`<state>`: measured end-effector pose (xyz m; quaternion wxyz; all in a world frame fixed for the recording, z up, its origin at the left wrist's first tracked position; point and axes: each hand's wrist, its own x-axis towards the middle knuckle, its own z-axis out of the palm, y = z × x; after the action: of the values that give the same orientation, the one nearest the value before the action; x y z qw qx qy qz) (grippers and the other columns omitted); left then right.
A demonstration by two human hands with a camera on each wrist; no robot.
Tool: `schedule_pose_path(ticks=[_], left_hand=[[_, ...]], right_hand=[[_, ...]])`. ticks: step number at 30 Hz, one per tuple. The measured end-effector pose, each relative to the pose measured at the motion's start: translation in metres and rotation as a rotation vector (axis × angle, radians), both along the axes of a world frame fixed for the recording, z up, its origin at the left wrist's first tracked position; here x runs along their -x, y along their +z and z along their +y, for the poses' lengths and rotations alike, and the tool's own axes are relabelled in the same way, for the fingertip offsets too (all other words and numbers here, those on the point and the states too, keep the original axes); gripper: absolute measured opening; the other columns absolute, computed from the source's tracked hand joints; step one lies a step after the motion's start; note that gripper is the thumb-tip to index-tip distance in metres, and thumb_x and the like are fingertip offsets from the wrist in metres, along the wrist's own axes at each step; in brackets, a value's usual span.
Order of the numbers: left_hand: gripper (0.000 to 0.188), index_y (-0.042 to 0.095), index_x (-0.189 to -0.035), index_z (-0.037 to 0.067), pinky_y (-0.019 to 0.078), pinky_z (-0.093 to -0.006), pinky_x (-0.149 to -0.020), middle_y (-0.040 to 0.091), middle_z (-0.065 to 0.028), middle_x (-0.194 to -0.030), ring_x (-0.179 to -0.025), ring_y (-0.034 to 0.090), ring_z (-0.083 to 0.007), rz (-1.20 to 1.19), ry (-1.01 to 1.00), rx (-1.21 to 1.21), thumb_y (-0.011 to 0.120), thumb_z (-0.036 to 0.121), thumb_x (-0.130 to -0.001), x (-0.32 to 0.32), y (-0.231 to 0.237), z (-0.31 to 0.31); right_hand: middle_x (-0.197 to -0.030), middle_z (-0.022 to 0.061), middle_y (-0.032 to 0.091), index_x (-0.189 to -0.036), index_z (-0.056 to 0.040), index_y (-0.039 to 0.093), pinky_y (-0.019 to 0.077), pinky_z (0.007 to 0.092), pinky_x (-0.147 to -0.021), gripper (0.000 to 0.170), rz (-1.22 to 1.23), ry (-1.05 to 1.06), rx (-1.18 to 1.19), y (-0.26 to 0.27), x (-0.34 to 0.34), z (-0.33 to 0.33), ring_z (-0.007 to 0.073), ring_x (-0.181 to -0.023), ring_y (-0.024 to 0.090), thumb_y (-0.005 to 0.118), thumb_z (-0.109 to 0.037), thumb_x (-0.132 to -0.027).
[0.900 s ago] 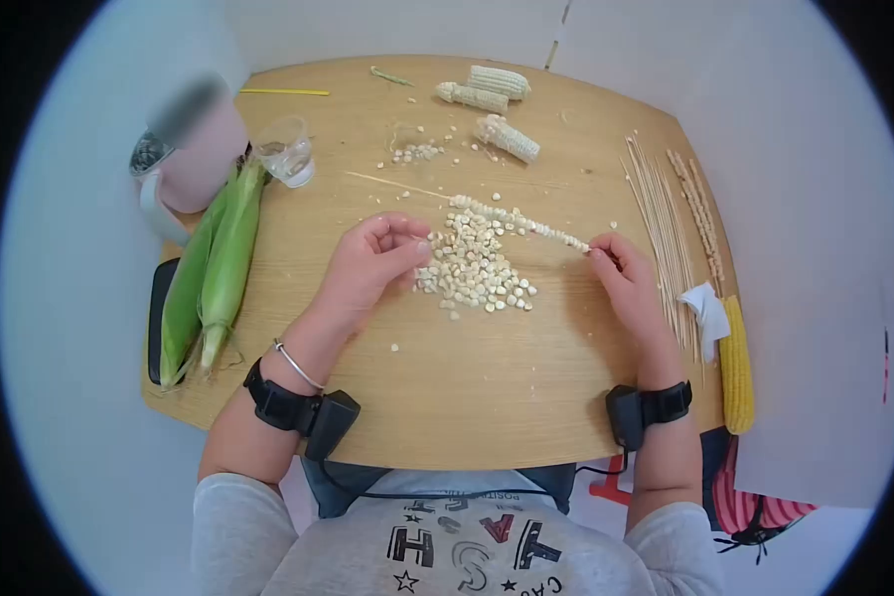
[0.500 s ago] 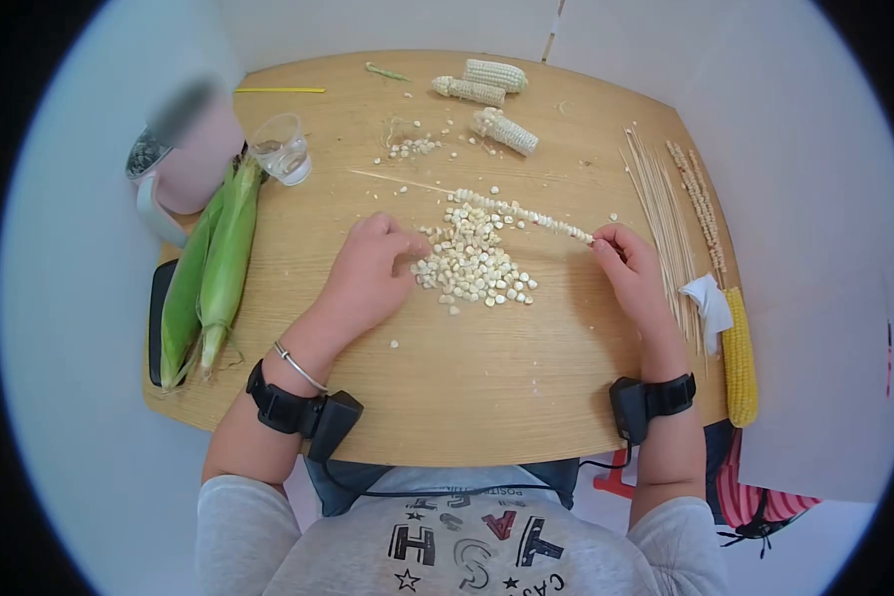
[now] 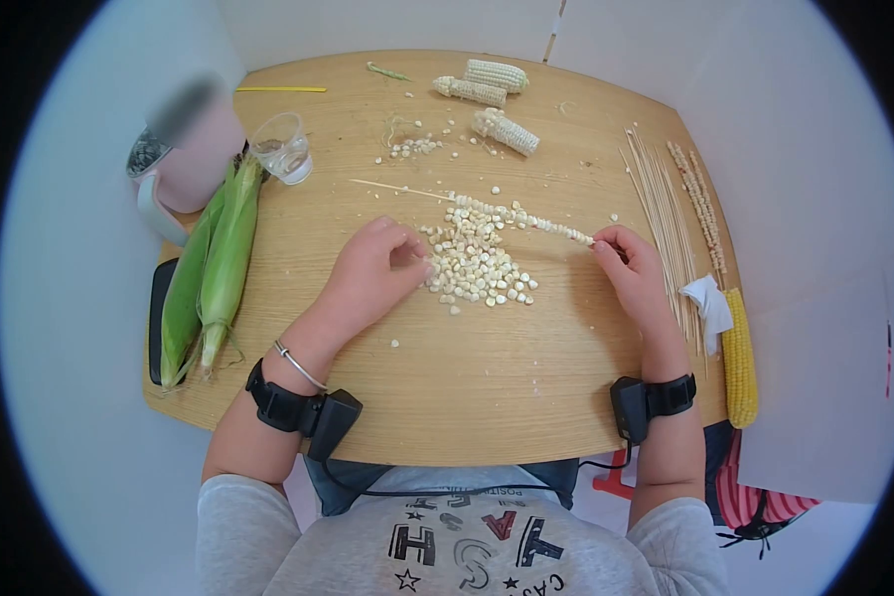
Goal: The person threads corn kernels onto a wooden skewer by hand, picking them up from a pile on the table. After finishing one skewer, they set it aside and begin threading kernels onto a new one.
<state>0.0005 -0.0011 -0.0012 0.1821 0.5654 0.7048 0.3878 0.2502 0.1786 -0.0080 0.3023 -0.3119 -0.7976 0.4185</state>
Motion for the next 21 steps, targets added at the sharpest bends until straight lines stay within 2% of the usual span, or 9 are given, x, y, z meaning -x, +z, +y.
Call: schedule_pose_path(ticks=[3, 5, 6, 8, 17, 21], left_hand=[[0.014, 0.059, -0.084, 0.003, 0.0424, -0.0213, -0.063, 0.053, -0.0015, -0.077, -0.066, 0.049, -0.0094, -0.14, 0.031, 0.032, 0.064, 0.008, -0.073, 0.0, -0.003, 0.001], [0.014, 0.058, -0.091, 0.0, 0.0428, -0.0196, -0.061, 0.057, -0.0034, -0.08, -0.067, 0.05, -0.0079, -0.47, 0.101, -0.01, 0.058, 0.008, -0.079, 0.0, -0.005, 0.002], [0.014, 0.058, -0.091, 0.0, 0.0428, -0.0196, -0.061, 0.057, -0.0034, -0.08, -0.067, 0.05, -0.0079, -0.47, 0.102, -0.011, 0.058, 0.008, -0.079, 0.001, -0.004, 0.002], [0.019, 0.055, -0.098, -0.003, 0.0445, -0.0194, -0.061, 0.058, -0.0063, -0.082, -0.069, 0.053, -0.0086, -0.742, 0.165, 0.012, 0.053, 0.007, -0.083, 0.004, 0.0, 0.003], [0.017, 0.05, -0.098, -0.001, 0.0482, -0.0225, -0.063, 0.058, -0.011, -0.088, -0.07, 0.056, -0.0124, -0.953, 0.306, -0.131, 0.05, 0.006, -0.083, 0.011, -0.001, 0.004], [0.016, 0.048, -0.098, -0.002, 0.0494, -0.0236, -0.064, 0.058, -0.0134, -0.09, -0.073, 0.057, -0.0145, -1.017, 0.343, -0.172, 0.049, 0.005, -0.083, 0.014, -0.001, 0.003]], right_hand=[[-0.066, 0.0002, 0.051, -0.082, 0.0021, 0.055, 0.0366, 0.0202, -0.055, 0.012, -0.005, 0.007, 0.002, 0.002, -0.002, 0.001, 0.006, -0.061, 0.045, 0.053, -0.01, -0.08], [-0.064, -0.0005, 0.05, -0.081, 0.0017, 0.055, 0.0349, 0.0199, -0.053, 0.012, 0.012, -0.01, 0.026, 0.004, -0.003, 0.001, 0.0052, -0.06, 0.044, 0.053, -0.01, -0.08], [-0.064, -0.0005, 0.05, -0.081, 0.0017, 0.055, 0.0349, 0.0199, -0.053, 0.012, 0.012, -0.01, 0.026, 0.003, -0.004, 0.002, 0.0052, -0.06, 0.044, 0.053, -0.01, -0.08], [-0.063, -0.0013, 0.05, -0.079, 0.0013, 0.055, 0.0328, 0.0197, -0.051, 0.011, 0.001, -0.042, -0.016, 0.002, -0.006, 0.005, 0.0046, -0.058, 0.043, 0.052, -0.009, -0.08], [-0.052, 0.0006, 0.043, -0.068, 0.0007, 0.054, 0.0318, 0.0229, -0.047, 0.015, -0.034, -0.141, -0.116, 0.004, -0.014, 0.012, 0.0066, -0.051, 0.039, 0.048, -0.012, -0.073], [-0.052, 0.0014, 0.043, -0.067, 0.0011, 0.053, 0.0314, 0.024, -0.047, 0.015, -0.057, -0.137, -0.117, 0.002, -0.017, 0.016, 0.0075, -0.051, 0.04, 0.048, -0.013, -0.072]])
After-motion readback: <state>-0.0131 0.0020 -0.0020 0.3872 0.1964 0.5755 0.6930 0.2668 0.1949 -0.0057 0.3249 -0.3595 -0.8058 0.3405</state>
